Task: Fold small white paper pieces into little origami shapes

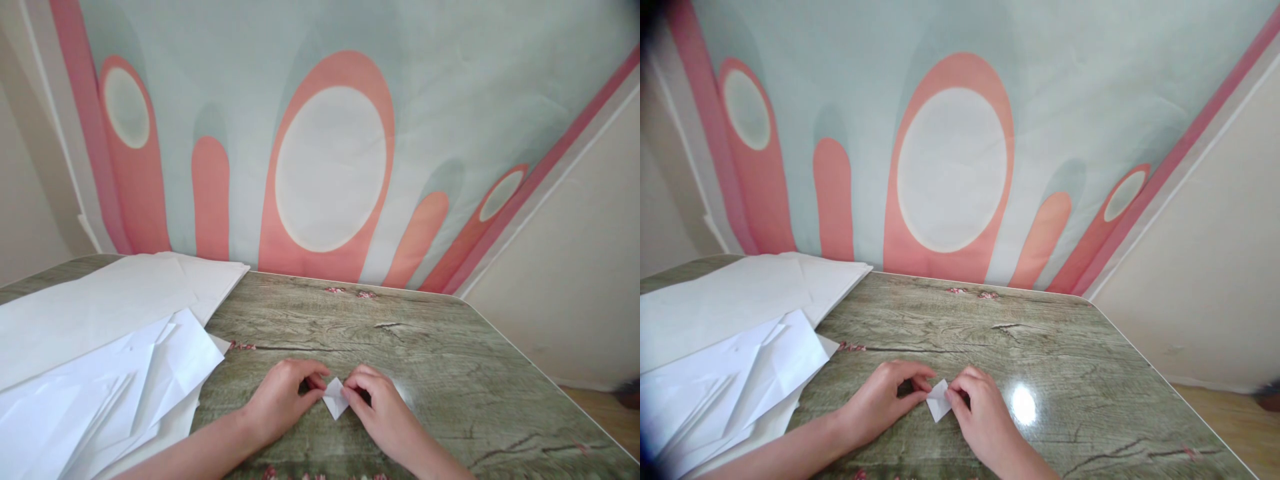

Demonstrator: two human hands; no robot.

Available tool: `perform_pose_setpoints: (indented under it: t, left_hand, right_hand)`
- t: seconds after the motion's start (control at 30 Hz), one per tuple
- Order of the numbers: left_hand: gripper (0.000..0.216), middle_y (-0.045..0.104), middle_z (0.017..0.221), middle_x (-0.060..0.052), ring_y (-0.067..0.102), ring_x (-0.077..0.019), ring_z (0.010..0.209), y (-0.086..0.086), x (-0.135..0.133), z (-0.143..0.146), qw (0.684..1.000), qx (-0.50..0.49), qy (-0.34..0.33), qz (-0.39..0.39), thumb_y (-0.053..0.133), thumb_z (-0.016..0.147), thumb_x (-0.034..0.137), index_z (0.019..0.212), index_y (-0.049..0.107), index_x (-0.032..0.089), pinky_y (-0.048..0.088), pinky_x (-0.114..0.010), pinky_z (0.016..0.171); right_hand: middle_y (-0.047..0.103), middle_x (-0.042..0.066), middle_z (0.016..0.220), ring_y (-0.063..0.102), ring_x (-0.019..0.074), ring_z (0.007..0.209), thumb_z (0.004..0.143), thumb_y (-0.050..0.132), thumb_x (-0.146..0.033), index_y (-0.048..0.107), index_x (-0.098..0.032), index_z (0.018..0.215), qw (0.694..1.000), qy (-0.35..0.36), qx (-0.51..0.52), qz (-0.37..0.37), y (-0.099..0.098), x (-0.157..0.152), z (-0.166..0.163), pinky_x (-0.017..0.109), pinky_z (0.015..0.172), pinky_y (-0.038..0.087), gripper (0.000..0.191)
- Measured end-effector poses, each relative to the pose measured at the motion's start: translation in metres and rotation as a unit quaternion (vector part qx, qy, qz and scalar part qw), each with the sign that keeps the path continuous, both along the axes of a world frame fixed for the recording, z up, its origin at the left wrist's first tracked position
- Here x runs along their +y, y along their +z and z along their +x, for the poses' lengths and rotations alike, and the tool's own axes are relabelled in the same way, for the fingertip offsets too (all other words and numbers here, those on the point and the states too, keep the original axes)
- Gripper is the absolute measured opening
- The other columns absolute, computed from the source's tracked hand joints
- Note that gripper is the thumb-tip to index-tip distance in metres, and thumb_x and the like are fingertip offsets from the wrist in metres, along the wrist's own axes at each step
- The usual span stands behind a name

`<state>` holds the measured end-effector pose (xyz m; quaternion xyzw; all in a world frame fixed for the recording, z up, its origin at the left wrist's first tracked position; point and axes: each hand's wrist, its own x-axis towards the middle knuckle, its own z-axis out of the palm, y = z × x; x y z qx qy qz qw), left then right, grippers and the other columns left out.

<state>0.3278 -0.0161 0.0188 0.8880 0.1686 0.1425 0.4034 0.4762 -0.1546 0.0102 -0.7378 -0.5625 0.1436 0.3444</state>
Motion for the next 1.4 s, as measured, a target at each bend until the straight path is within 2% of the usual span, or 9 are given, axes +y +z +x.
perform_pose_setpoints:
  t: [0.3, 0.43, 0.73, 0.87, 0.93, 1.03, 1.2, 1.4]
  left_hand:
    - [0.026, 0.074, 0.084, 0.002, 0.068, -0.0170, 0.077, -0.002, 0.000, -0.001, 1.000, 0.006, 0.016, -0.010, 0.064, 0.073, 0.017, 0.098, 0.068, 0.022, 0.048, -0.025, 0.077]
    - [0.028, 0.071, 0.084, 0.001, 0.064, -0.0172, 0.079, -0.001, -0.002, -0.001, 0.999, -0.002, 0.028, 0.026, 0.065, 0.070, 0.015, 0.097, 0.067, 0.022, 0.047, -0.025, 0.075]
    - [0.024, 0.069, 0.078, 0.002, 0.061, -0.0156, 0.075, 0.004, 0.000, 0.004, 0.999, 0.019, 0.010, 0.030, 0.058, 0.074, 0.013, 0.096, 0.065, 0.020, 0.043, -0.025, 0.075]
    - [0.019, 0.068, 0.077, 0.002, 0.060, -0.0160, 0.073, 0.003, -0.002, 0.005, 0.998, 0.033, 0.015, 0.043, 0.056, 0.074, 0.015, 0.091, 0.063, 0.020, 0.043, -0.024, 0.071]
    - [0.017, 0.067, 0.076, 0.002, 0.060, -0.0160, 0.072, 0.003, -0.003, 0.005, 0.998, 0.035, 0.021, 0.048, 0.054, 0.074, 0.015, 0.088, 0.062, 0.019, 0.042, -0.024, 0.069]
    - [0.013, 0.066, 0.076, 0.001, 0.059, -0.0163, 0.074, 0.005, -0.006, 0.005, 0.998, 0.030, 0.029, 0.054, 0.053, 0.075, 0.014, 0.084, 0.061, 0.020, 0.041, -0.025, 0.070]
    - [0.009, 0.064, 0.077, 0.001, 0.058, -0.0172, 0.076, 0.007, -0.010, 0.003, 0.994, 0.030, 0.033, 0.095, 0.053, 0.079, 0.017, 0.083, 0.060, 0.021, 0.038, -0.027, 0.073]
    - [0.006, 0.064, 0.077, 0.001, 0.057, -0.0180, 0.076, 0.003, -0.012, 0.006, 0.989, 0.037, 0.040, 0.137, 0.055, 0.081, 0.019, 0.083, 0.060, 0.021, 0.038, -0.028, 0.072]
  right_hand:
    - [0.062, 0.001, 0.071, 0.058, 0.0173, 0.069, 0.082, 0.057, -0.020, 0.067, -0.021, 0.071, 1.000, -0.022, 0.000, -0.014, -0.003, 0.002, 0.001, 0.027, 0.065, 0.041, 0.015]
    - [0.062, 0.001, 0.072, 0.058, 0.0173, 0.070, 0.082, 0.057, -0.019, 0.067, -0.020, 0.071, 0.999, -0.023, -0.005, -0.025, 0.001, 0.002, 0.000, 0.027, 0.065, 0.040, 0.015]
    - [0.064, 0.002, 0.072, 0.059, 0.0177, 0.069, 0.081, 0.057, -0.019, 0.067, -0.020, 0.070, 0.999, -0.043, 0.014, -0.026, 0.001, 0.004, -0.002, 0.027, 0.064, 0.041, 0.015]
    - [0.065, 0.000, 0.071, 0.059, 0.0160, 0.064, 0.079, 0.058, -0.016, 0.063, -0.020, 0.082, 0.996, -0.065, 0.049, -0.027, -0.001, 0.004, -0.003, 0.025, 0.060, 0.042, 0.007]
    - [0.065, -0.001, 0.070, 0.059, 0.0151, 0.063, 0.079, 0.057, -0.016, 0.061, -0.020, 0.080, 0.996, -0.063, 0.059, -0.031, -0.001, 0.004, -0.003, 0.024, 0.060, 0.041, 0.007]
    - [0.063, -0.002, 0.068, 0.058, 0.0147, 0.063, 0.080, 0.056, -0.015, 0.060, -0.021, 0.074, 0.997, -0.052, 0.042, -0.037, 0.000, 0.005, -0.003, 0.023, 0.060, 0.040, 0.009]
    - [0.063, -0.003, 0.069, 0.057, 0.0142, 0.064, 0.079, 0.056, -0.013, 0.058, -0.021, 0.078, 0.997, -0.062, 0.037, -0.035, -0.001, 0.005, -0.005, 0.023, 0.061, 0.039, 0.008]
    - [0.060, -0.002, 0.069, 0.056, 0.0155, 0.068, 0.080, 0.056, -0.013, 0.056, -0.021, 0.072, 0.997, -0.065, -0.019, -0.043, 0.002, 0.004, -0.006, 0.024, 0.063, 0.037, 0.011]
